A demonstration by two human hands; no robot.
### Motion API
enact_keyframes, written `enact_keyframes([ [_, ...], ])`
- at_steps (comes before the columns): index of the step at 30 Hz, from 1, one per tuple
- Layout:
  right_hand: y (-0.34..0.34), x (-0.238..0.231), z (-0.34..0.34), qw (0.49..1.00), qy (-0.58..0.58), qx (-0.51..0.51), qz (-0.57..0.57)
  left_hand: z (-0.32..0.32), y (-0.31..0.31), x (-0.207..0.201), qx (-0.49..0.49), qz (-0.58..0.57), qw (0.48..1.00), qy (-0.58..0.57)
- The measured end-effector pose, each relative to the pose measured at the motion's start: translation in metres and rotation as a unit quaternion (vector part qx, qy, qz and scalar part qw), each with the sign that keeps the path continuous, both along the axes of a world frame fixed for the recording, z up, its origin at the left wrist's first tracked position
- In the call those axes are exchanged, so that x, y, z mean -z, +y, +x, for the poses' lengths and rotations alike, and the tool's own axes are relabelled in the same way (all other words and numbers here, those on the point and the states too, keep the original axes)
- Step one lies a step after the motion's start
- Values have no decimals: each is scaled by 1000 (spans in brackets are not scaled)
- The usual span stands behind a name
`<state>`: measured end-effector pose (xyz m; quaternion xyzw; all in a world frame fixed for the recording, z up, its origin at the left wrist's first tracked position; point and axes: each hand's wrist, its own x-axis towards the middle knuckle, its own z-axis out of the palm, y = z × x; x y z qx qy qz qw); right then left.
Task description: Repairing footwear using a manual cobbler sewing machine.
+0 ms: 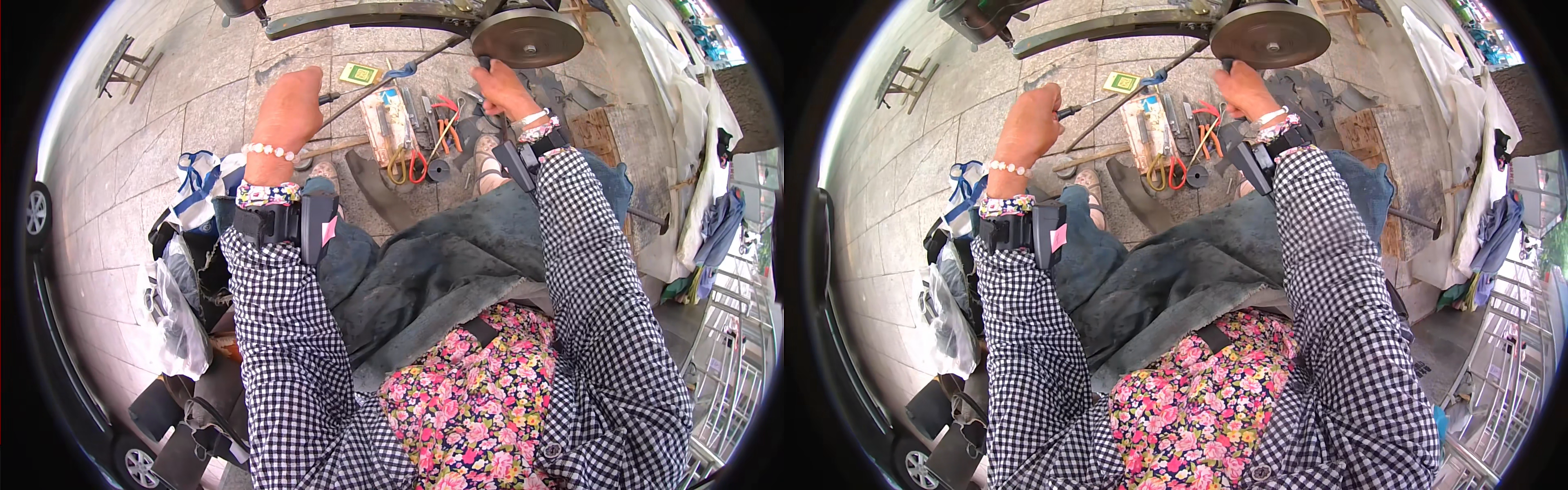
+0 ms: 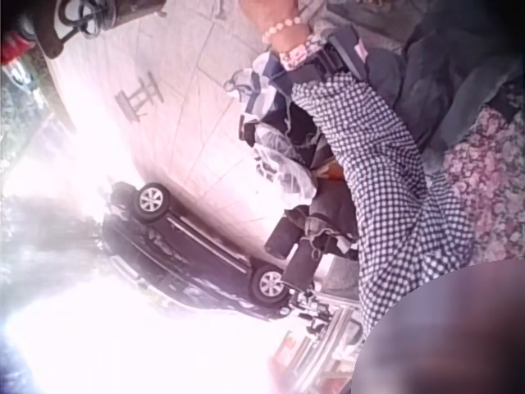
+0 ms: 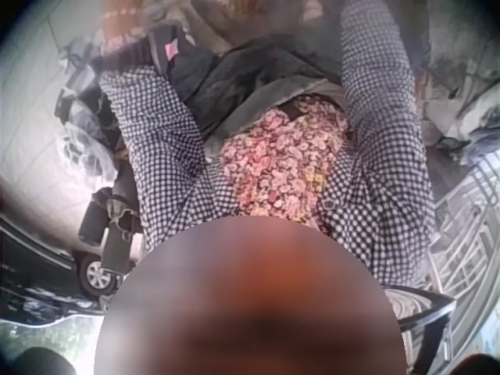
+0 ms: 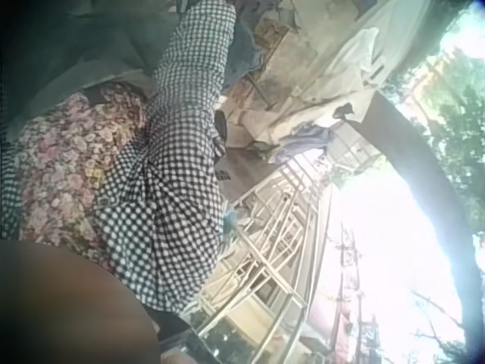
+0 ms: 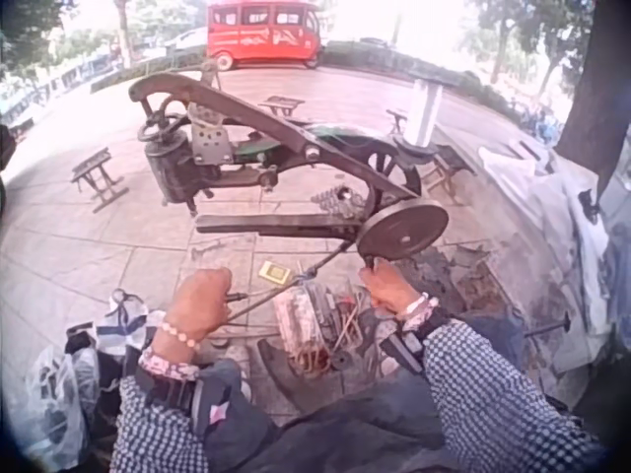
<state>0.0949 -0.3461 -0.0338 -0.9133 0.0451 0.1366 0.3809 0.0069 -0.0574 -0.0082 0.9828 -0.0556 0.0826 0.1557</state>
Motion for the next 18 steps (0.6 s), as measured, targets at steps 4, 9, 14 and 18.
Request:
enact_keyframes([
  [4, 2, -67, -7, 969, -116, -95, 197, -6, 6, -9, -15, 37, 999, 20],
  [9, -70, -81, -1, 974, -216, 67, -33, -9, -9, -3, -14, 27, 999, 17],
  [14, -84, 10, 0, 992, -93, 21, -80, -17, -14, -1, -49, 15, 998, -35],
  [18, -5, 15, -18, 999, -37, 15, 33, -21, -16, -3, -52, 1, 998, -24],
])
